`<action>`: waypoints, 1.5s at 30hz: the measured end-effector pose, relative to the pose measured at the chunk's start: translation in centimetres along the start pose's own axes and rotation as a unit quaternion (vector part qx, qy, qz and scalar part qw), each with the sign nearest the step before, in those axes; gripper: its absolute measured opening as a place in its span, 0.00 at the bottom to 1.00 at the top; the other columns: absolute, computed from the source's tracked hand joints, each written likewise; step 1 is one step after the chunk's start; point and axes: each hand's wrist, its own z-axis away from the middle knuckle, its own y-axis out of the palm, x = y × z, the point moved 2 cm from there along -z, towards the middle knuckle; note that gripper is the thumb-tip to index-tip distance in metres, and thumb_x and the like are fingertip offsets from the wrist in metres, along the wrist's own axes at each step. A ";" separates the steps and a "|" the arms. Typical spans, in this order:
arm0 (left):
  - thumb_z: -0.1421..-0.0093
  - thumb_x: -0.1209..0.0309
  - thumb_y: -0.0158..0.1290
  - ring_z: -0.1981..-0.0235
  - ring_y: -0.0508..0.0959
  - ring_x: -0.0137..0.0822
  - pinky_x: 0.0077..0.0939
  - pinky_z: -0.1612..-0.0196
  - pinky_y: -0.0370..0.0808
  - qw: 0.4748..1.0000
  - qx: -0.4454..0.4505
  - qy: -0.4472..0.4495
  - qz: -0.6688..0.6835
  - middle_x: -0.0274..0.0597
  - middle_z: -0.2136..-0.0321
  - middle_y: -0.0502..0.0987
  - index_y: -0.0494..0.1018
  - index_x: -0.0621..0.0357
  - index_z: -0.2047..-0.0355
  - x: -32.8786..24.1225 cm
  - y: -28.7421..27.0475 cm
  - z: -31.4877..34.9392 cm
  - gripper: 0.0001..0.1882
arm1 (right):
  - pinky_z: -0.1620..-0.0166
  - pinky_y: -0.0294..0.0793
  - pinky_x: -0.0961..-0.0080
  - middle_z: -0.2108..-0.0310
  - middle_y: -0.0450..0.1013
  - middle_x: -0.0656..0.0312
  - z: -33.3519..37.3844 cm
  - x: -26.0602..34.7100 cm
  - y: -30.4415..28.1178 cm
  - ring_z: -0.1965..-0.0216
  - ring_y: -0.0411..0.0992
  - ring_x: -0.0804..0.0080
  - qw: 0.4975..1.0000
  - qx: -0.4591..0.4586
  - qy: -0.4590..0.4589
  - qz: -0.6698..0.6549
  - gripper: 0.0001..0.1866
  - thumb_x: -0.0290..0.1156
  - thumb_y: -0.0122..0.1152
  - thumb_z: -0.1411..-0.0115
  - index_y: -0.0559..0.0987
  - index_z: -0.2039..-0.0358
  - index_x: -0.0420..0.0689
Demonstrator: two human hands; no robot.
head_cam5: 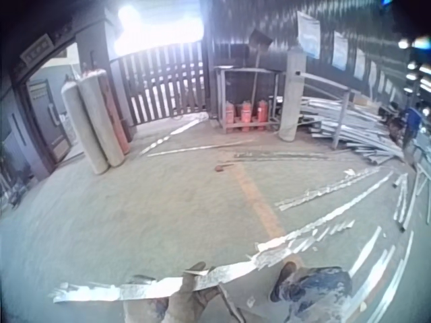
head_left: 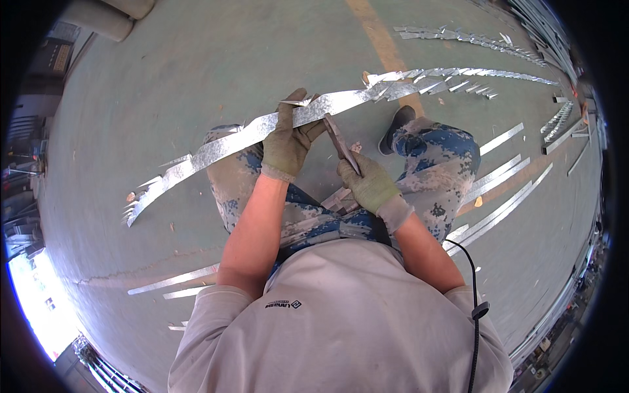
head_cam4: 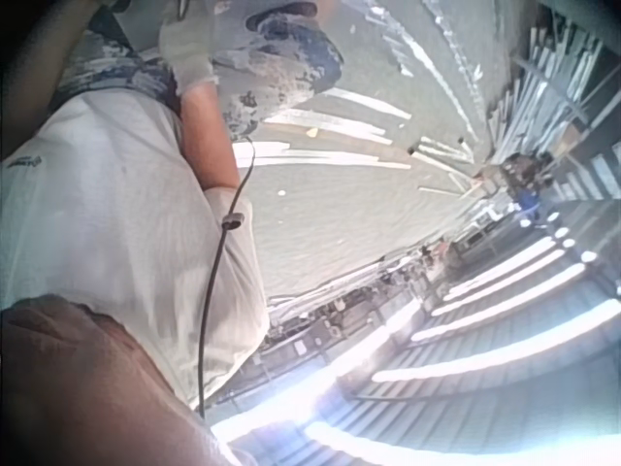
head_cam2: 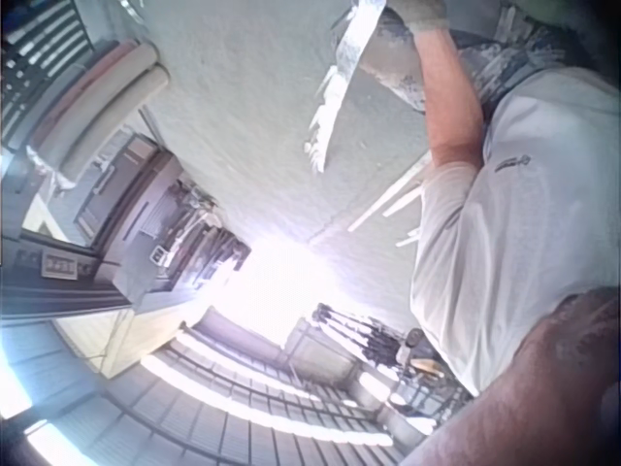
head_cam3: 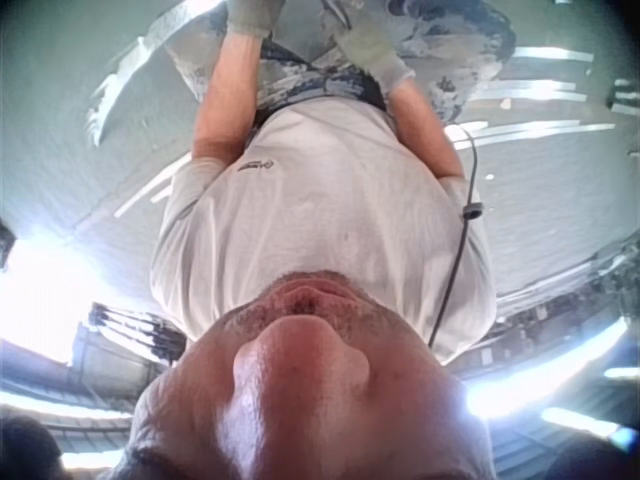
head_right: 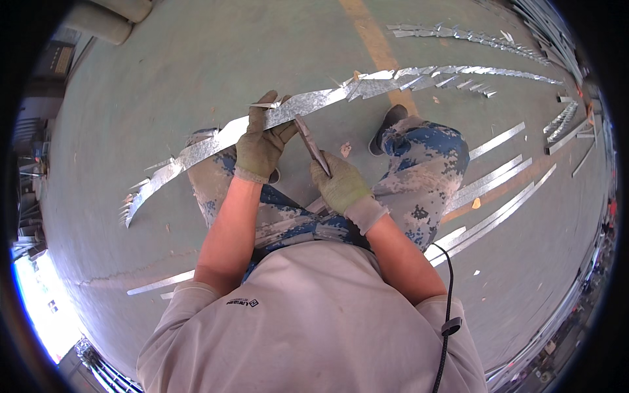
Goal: The person kneels on the floor and uses tin snips to cut a long, thin metal strip into smaller segments. The person repeatedly positions the snips and cuts along the length of the strip, creating a pile of cut pieces on the floor.
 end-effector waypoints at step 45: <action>0.25 0.56 0.47 0.42 0.79 0.45 0.45 0.40 0.80 1.000 -0.003 -0.004 0.003 0.53 0.41 0.76 0.69 0.61 0.38 0.4 -0.3 -0.2 0.25 | 0.82 0.68 0.74 0.73 0.75 0.61 -1.1 -1.7 0.4 0.83 0.71 0.74 0.916 0.166 0.123 -0.344 0.17 0.42 0.58 0.28 0.80 0.56 0.39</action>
